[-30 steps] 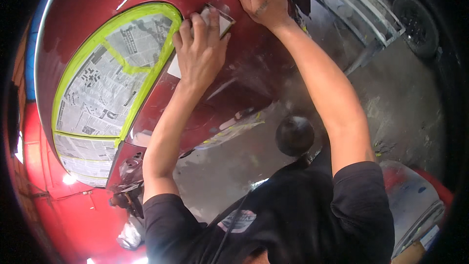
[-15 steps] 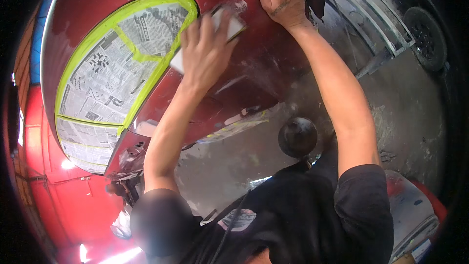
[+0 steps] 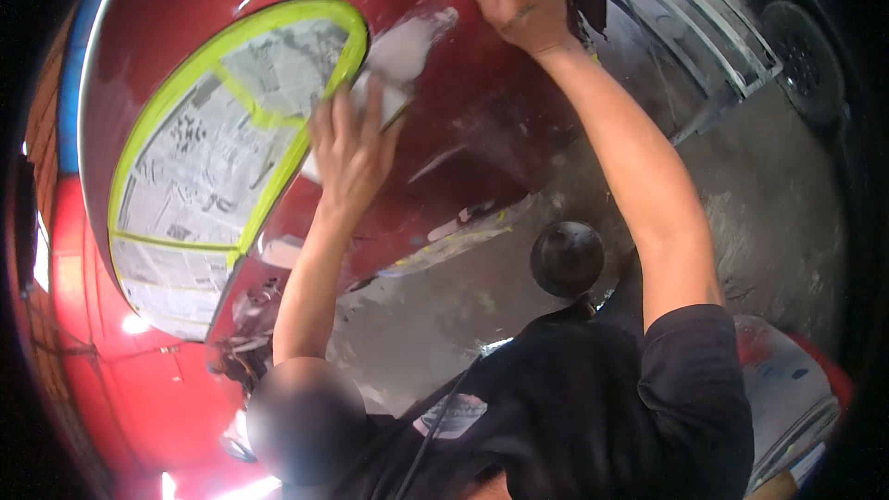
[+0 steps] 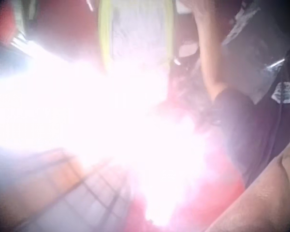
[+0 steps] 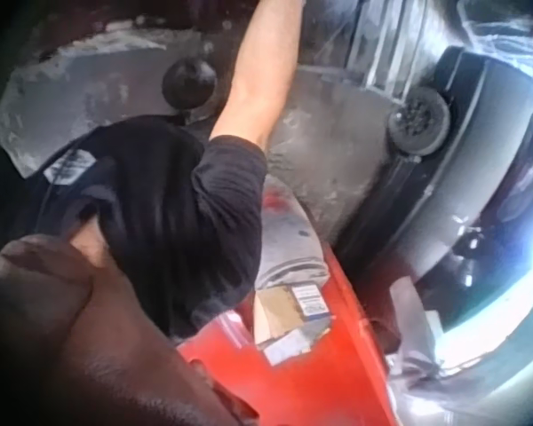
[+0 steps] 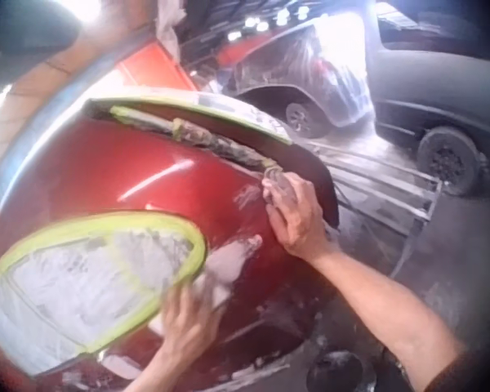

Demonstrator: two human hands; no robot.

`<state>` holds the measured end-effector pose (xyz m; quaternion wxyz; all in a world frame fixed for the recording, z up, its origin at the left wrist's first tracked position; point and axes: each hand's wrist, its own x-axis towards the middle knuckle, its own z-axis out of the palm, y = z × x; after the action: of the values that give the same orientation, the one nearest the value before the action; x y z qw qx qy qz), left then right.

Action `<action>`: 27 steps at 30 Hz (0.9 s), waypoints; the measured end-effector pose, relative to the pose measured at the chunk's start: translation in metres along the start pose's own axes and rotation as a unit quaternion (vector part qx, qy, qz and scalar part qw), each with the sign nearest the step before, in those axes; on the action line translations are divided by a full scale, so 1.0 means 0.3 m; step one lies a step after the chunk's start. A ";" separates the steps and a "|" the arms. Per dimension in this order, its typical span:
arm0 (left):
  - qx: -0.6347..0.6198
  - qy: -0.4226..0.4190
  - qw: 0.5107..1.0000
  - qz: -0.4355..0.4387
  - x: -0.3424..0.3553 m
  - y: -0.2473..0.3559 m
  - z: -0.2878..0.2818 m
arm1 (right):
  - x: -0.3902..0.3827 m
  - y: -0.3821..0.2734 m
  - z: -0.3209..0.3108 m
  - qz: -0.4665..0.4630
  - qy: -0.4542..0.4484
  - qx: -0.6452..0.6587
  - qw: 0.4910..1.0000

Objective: The person sands a red car panel using a sanding block. They repeatedly dip the block into a bucket of water and apply it to the surface of the car, which is partially masked with newspaper and tape. The person uses a cloth to wipe the area while sanding.

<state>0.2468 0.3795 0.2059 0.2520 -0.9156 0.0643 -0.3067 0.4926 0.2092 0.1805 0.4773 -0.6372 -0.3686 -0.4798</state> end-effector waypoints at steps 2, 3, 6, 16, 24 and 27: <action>0.000 0.014 1.000 0.004 0.020 0.008 0.040 | -0.012 -0.005 0.019 -0.003 0.008 -0.010 1.000; 0.002 0.015 1.000 0.000 0.034 0.024 0.035 | -0.020 0.006 0.036 -0.012 0.014 -0.007 1.000; -0.035 -0.037 0.998 -0.029 0.219 0.101 0.061 | -0.014 -0.020 0.034 -0.003 0.007 -0.002 1.000; -0.007 0.007 1.000 -0.012 0.026 0.037 0.029 | 0.004 -0.026 0.020 0.001 0.005 -0.009 1.000; -0.025 -0.014 1.000 0.009 0.027 0.003 0.008 | 0.001 0.005 0.007 -0.015 0.003 -0.028 1.000; -0.013 0.007 1.000 -0.006 0.000 0.011 0.035 | 0.000 0.009 0.041 -0.034 0.024 -0.025 0.999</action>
<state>0.2532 0.3811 0.1970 0.2382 -0.9170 0.0644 -0.3134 0.4984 0.2201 0.1789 0.4529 -0.6246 -0.3667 -0.5199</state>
